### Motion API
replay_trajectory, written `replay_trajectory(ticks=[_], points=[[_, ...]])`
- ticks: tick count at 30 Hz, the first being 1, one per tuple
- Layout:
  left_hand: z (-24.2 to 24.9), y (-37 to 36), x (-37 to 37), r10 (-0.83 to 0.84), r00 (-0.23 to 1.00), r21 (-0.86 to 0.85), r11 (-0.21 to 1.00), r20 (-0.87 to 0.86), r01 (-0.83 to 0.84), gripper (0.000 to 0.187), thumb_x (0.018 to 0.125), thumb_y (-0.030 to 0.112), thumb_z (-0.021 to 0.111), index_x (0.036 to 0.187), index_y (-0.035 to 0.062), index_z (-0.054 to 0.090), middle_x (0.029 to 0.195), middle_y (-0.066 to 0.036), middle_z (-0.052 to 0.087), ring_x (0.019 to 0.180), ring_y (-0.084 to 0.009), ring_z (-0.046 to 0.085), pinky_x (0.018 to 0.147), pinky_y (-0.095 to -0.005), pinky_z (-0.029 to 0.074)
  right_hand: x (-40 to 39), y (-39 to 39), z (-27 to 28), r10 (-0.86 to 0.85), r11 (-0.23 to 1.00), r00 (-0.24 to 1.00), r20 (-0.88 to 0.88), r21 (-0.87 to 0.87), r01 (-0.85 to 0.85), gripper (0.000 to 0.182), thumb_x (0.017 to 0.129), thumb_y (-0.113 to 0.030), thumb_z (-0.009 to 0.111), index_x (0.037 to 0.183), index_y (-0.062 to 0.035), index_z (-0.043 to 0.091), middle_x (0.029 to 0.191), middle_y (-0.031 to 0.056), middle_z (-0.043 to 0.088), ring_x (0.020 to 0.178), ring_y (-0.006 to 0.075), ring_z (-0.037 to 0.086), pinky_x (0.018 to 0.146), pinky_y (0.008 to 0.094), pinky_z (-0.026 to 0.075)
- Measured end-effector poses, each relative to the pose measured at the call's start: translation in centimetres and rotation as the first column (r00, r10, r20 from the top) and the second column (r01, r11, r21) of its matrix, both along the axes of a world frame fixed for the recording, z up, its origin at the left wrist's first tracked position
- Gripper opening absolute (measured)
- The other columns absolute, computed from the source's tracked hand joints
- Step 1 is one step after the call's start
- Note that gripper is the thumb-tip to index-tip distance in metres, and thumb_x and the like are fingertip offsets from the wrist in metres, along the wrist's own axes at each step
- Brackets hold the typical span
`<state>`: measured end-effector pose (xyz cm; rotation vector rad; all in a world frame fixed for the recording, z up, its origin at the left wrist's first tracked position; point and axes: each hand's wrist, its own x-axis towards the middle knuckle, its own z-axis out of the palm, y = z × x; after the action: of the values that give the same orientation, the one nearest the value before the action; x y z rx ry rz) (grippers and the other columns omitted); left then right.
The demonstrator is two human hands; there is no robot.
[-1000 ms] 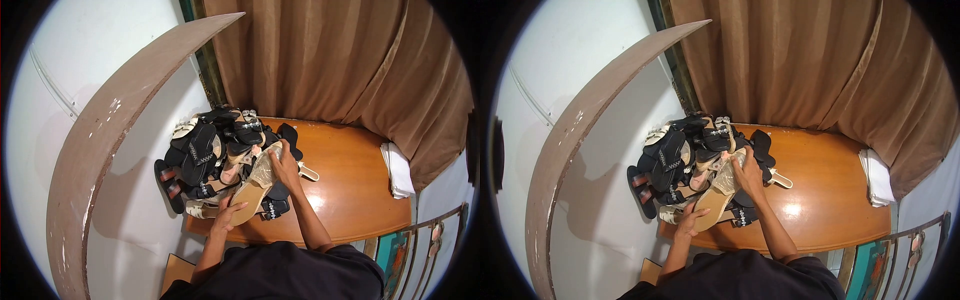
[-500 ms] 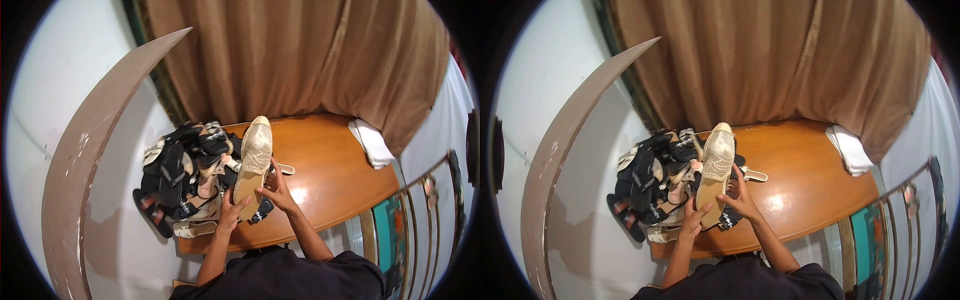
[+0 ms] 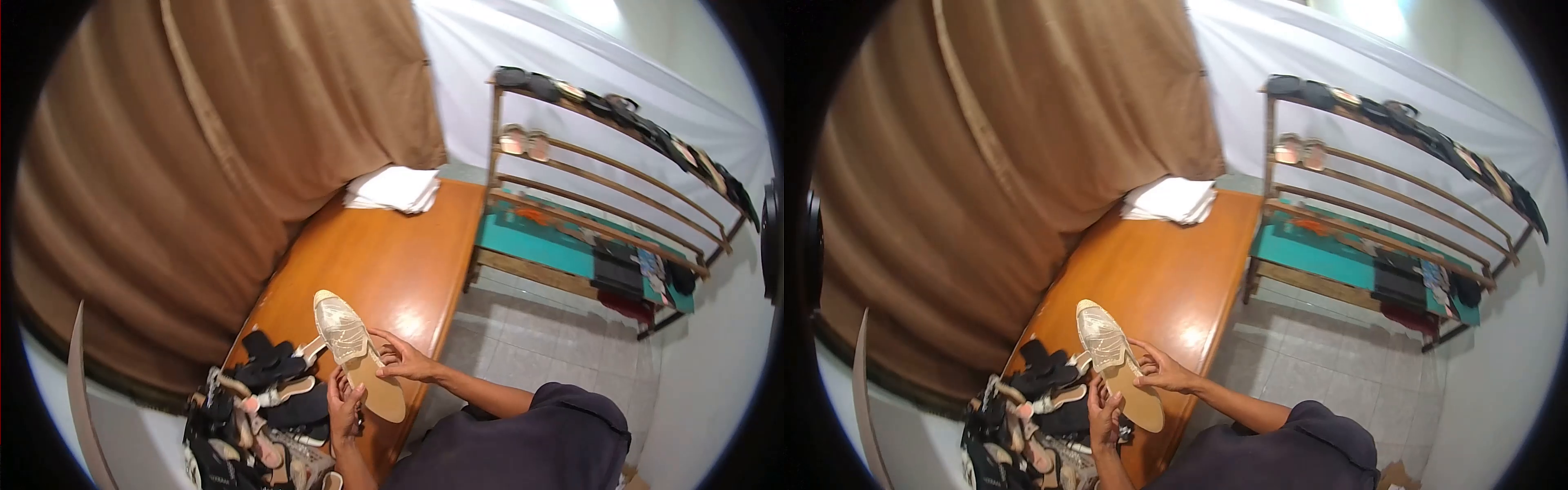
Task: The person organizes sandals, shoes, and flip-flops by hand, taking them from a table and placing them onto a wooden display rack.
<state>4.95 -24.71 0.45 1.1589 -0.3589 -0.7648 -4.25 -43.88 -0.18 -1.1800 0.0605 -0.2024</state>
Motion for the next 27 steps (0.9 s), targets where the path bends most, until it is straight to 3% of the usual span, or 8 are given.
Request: replay_trajectory(ticks=[1, 3, 6, 7, 11, 15, 18, 27], points=[[0.1, -1.6, -0.7, -0.039, 0.999, -0.003, 0.999, -0.003, 0.039, 0.073, 0.08, 0.009, 0.075, 0.141, 0.0046, 0.035, 0.126, -0.015, 0.052, 0.115, -0.0231, 0.055, 0.096, -0.0337, 0.048, -1.4, -1.1, 0.0, -0.038, 0.999, 0.999, -0.024, -0.032, 0.037, 0.095, 0.08, -0.012, 0.079, 0.154, -0.0145, 0.019, 0.118, 0.0107, 0.054, 0.104, 0.0137, 0.057, 0.092, 0.0299, 0.049], [0.9, -5.4, -2.1, -0.088, 0.995, 0.029, 0.996, -0.041, 0.09, 0.065, 0.081, 0.004, 0.071, 0.138, 0.0069, 0.04, 0.121, -0.013, 0.057, 0.101, -0.0179, 0.063, 0.072, -0.0227, 0.054, -4.0, -4.0, 0.0, -0.116, 0.993, 0.993, -0.013, -0.019, 0.116, 0.094, 0.081, -0.012, 0.078, 0.154, -0.0133, 0.018, 0.117, 0.0121, 0.054, 0.103, 0.0139, 0.058, 0.091, 0.0284, 0.049], [1.7, -11.1, -4.5, -0.237, 0.971, 0.107, 0.966, -0.007, 0.237, 0.073, 0.078, 0.008, 0.076, 0.14, 0.0059, 0.038, 0.121, -0.014, 0.056, 0.108, -0.023, 0.061, 0.085, -0.0336, 0.056, -8.5, -8.2, -0.8, -0.23, 0.973, 0.973, -0.006, -0.006, 0.23, 0.092, 0.082, -0.012, 0.076, 0.154, -0.0118, 0.018, 0.118, 0.0145, 0.055, 0.104, 0.0152, 0.059, 0.09, 0.0286, 0.049], [1.9, -13.1, -5.8, -0.256, 0.967, 0.089, 0.963, -0.012, 0.256, 0.067, 0.079, 0.005, 0.074, 0.137, 0.0069, 0.041, 0.12, -0.011, 0.058, 0.106, -0.021, 0.062, 0.079, -0.0282, 0.057, -10.2, -9.6, -0.6, -0.262, 0.965, 0.965, -0.015, -0.032, 0.262, 0.093, 0.082, -0.012, 0.076, 0.154, -0.0131, 0.018, 0.119, 0.0131, 0.055, 0.106, 0.0161, 0.058, 0.091, 0.0298, 0.049], [1.4, -21.5, -10.8, -0.374, 0.927, 0.118, 0.922, 0.015, 0.37, 0.067, 0.077, 0.008, 0.077, 0.136, 0.0078, 0.046, 0.118, -0.009, 0.06, 0.103, -0.0174, 0.062, 0.07, -0.0264, 0.053, -17.0, -16.1, -1.0, -0.403, 0.913, 0.915, -0.004, -0.068, 0.402, 0.093, 0.083, -0.013, 0.076, 0.155, -0.0124, 0.018, 0.122, 0.0137, 0.056, 0.108, 0.0184, 0.058, 0.093, 0.0336, 0.048], [1.7, -28.9, -14.8, -0.503, 0.861, 0.249, 0.845, 0.069, 0.473, 0.069, 0.077, 0.009, 0.078, 0.137, 0.0051, 0.045, 0.118, -0.011, 0.062, 0.114, -0.0201, 0.058, 0.089, -0.0343, 0.053, -23.1, -21.7, -1.4, -0.513, 0.857, 0.857, -0.047, -0.097, 0.507, 0.092, 0.083, -0.014, 0.077, 0.154, -0.0111, 0.018, 0.123, 0.0146, 0.057, 0.108, 0.0197, 0.057, 0.093, 0.0356, 0.048], [0.1, -34.0, -17.3, -0.544, 0.824, 0.114, 0.839, 0.16, 0.532, 0.073, 0.077, 0.011, 0.08, 0.14, 0.0032, 0.043, 0.115, -0.014, 0.062, 0.104, -0.0214, 0.062, 0.086, -0.0347, 0.052, -26.4, -25.1, -1.4, -0.585, 0.808, 0.809, -0.048, -0.112, 0.578, 0.093, 0.083, -0.014, 0.076, 0.154, -0.0083, 0.018, 0.122, 0.0157, 0.057, 0.108, 0.0207, 0.057, 0.094, 0.0364, 0.048], [1.0, -45.0, -21.1, -0.671, 0.73, 0.121, 0.741, 0.128, 0.66, 0.072, 0.078, 0.012, 0.079, 0.141, 0.0034, 0.044, 0.117, -0.015, 0.063, 0.107, -0.0211, 0.06, 0.092, -0.0353, 0.048, -31.2, -32.5, -0.3, -0.755, 0.656, 0.654, -0.042, -0.06, 0.753, 0.092, 0.08, -0.006, 0.075, 0.153, -0.0039, 0.019, 0.122, 0.0169, 0.056, 0.107, 0.0209, 0.058, 0.094, 0.0353, 0.047]])
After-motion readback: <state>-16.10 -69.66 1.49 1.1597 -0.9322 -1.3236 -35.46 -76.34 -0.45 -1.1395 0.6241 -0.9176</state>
